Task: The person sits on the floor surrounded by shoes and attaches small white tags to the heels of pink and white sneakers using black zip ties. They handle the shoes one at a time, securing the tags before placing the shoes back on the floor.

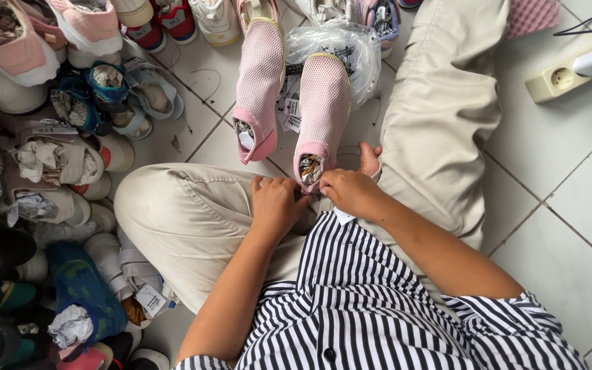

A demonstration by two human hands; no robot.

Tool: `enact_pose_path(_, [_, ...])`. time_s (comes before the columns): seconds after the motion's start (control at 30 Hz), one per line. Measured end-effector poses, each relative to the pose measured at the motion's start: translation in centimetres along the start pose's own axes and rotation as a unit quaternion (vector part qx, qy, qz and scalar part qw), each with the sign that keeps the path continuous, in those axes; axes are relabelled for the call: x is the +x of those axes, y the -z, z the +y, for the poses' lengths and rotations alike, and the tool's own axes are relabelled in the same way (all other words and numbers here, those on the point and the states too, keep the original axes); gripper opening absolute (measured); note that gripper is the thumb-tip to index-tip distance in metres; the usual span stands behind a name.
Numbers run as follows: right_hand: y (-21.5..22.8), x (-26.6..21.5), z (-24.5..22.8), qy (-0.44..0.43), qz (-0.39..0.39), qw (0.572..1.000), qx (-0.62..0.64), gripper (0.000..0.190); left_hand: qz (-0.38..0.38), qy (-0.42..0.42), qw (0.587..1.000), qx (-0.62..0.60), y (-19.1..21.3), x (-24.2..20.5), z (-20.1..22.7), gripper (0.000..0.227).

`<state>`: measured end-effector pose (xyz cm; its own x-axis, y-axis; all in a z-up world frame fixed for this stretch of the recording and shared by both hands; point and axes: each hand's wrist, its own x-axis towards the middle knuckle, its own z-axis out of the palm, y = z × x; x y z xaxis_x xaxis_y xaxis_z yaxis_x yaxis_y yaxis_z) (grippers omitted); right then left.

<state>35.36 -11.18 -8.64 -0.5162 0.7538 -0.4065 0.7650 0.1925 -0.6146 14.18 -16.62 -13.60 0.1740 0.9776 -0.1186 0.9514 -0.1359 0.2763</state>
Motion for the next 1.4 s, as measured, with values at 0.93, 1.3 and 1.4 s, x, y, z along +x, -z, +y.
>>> enact_pose_path(0.93, [5.1,-4.1,-8.0,0.155,0.267,0.906,0.289,0.008,0.184,-0.047,0.886,-0.423,11.4,1.5,1.9,0.015])
enact_pose_path(1.3, [5.9,-7.7,-12.6,0.335,0.249,0.862,0.288,0.01,0.239,-0.168,0.894,-0.341,24.3,-4.4,6.7,0.005])
enact_pose_path(1.4, [5.9,-6.4,-12.0,0.299,0.309,0.882,0.191,0.005,0.251,-0.187,0.898,-0.309,23.9,-3.1,6.0,0.008])
